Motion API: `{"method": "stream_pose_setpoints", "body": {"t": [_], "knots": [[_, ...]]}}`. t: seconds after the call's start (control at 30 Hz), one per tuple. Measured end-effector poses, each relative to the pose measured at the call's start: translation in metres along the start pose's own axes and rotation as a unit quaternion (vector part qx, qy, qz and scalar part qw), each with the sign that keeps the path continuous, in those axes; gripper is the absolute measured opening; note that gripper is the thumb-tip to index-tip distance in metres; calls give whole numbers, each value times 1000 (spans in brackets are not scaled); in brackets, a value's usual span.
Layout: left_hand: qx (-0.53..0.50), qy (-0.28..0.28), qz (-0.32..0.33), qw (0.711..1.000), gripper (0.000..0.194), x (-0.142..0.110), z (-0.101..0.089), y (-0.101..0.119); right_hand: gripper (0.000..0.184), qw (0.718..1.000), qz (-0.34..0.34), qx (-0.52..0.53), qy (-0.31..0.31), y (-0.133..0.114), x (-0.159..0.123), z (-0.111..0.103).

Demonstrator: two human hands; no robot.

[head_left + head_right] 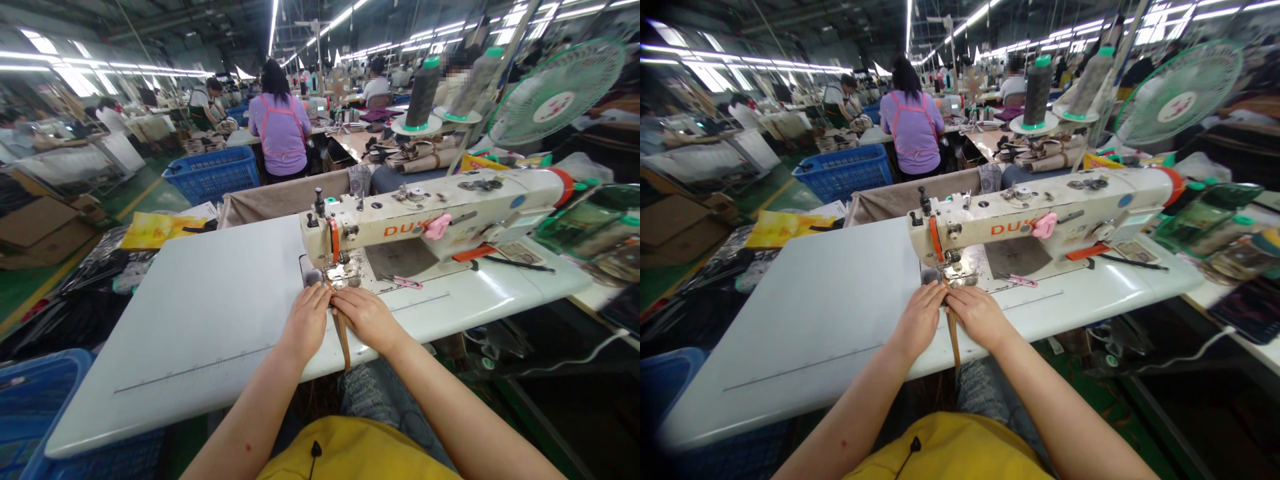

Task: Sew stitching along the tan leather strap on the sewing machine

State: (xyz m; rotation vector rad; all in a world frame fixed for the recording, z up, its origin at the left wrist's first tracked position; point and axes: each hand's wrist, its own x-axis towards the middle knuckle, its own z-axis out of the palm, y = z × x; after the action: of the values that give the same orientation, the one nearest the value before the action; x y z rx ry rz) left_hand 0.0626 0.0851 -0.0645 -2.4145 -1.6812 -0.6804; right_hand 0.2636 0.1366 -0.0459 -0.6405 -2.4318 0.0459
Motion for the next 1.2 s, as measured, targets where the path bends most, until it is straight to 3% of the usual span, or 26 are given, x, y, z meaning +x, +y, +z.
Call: {"method": "stream_pose_setpoints", "body": {"t": [1.2], "knots": [[2,0,-1,1000,48,1,0,0,26,1000,-2,-1,7,-1,0,-1]]}}
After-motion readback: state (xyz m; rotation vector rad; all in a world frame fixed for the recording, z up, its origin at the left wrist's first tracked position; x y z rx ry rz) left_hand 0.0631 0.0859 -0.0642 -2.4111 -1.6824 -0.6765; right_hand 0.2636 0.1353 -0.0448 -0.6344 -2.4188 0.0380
